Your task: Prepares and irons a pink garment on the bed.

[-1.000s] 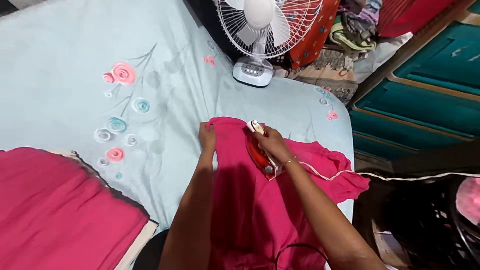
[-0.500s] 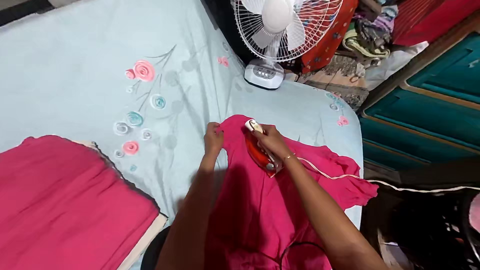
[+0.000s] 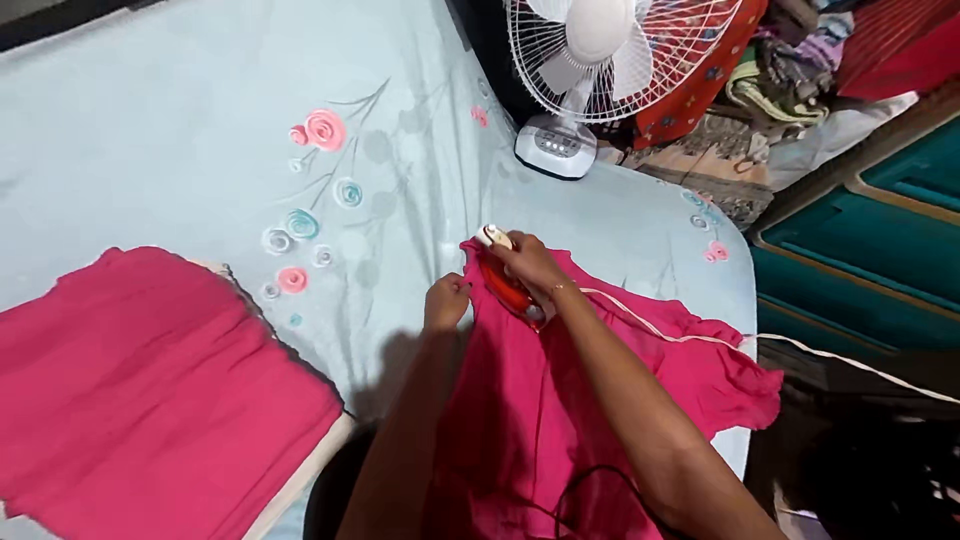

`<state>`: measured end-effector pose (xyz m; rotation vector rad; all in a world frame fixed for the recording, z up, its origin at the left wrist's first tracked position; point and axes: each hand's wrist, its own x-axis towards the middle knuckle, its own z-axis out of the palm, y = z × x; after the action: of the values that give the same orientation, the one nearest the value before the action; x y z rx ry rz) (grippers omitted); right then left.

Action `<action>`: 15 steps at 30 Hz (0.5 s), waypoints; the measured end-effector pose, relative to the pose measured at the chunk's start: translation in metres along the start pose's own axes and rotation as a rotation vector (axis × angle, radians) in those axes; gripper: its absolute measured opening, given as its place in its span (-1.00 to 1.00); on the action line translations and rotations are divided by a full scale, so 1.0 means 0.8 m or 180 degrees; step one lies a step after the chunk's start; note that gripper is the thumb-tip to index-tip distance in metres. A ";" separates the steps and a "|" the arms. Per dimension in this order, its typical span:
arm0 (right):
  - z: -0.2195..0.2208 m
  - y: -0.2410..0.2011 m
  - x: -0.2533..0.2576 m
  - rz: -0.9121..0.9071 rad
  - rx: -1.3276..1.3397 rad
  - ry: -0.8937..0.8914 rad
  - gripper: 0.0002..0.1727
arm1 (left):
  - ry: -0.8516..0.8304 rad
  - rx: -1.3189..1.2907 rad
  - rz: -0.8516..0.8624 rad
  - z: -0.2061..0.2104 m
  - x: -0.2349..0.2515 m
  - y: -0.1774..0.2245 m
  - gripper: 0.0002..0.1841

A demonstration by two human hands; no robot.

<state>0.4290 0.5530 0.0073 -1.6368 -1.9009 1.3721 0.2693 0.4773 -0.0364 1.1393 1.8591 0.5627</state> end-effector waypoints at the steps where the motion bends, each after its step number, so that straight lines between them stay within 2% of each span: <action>1: 0.002 0.001 -0.012 -0.0044 -0.0023 -0.0209 -0.57 | 0.0000 -0.0022 -0.0024 -0.002 0.000 0.000 -0.71; 3: 0.009 -0.001 -0.021 -0.0143 -0.0111 -0.0296 -0.61 | -0.0103 0.0002 -0.0101 -0.005 -0.003 0.001 -0.70; 6: 0.025 -0.004 0.001 -0.0203 -0.0034 0.0186 -0.55 | -0.0247 -0.0108 -0.0291 -0.007 -0.004 -0.008 -0.69; 10: 0.031 -0.028 0.045 0.0134 -0.0095 0.0343 -0.50 | -0.0185 -0.0675 -0.0370 -0.008 -0.003 -0.021 -0.74; 13: 0.025 -0.025 0.026 0.0145 -0.0121 0.0208 -0.49 | -0.0142 -0.0921 -0.0360 -0.004 0.003 -0.027 -0.77; 15: 0.019 -0.009 -0.015 0.0081 -0.0134 0.0089 -0.50 | -0.0141 -0.0990 -0.0337 -0.005 0.006 -0.031 -0.78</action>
<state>0.4171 0.5358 0.0096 -1.6963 -1.9119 1.3203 0.2528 0.4702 -0.0544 0.8366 1.7110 0.7304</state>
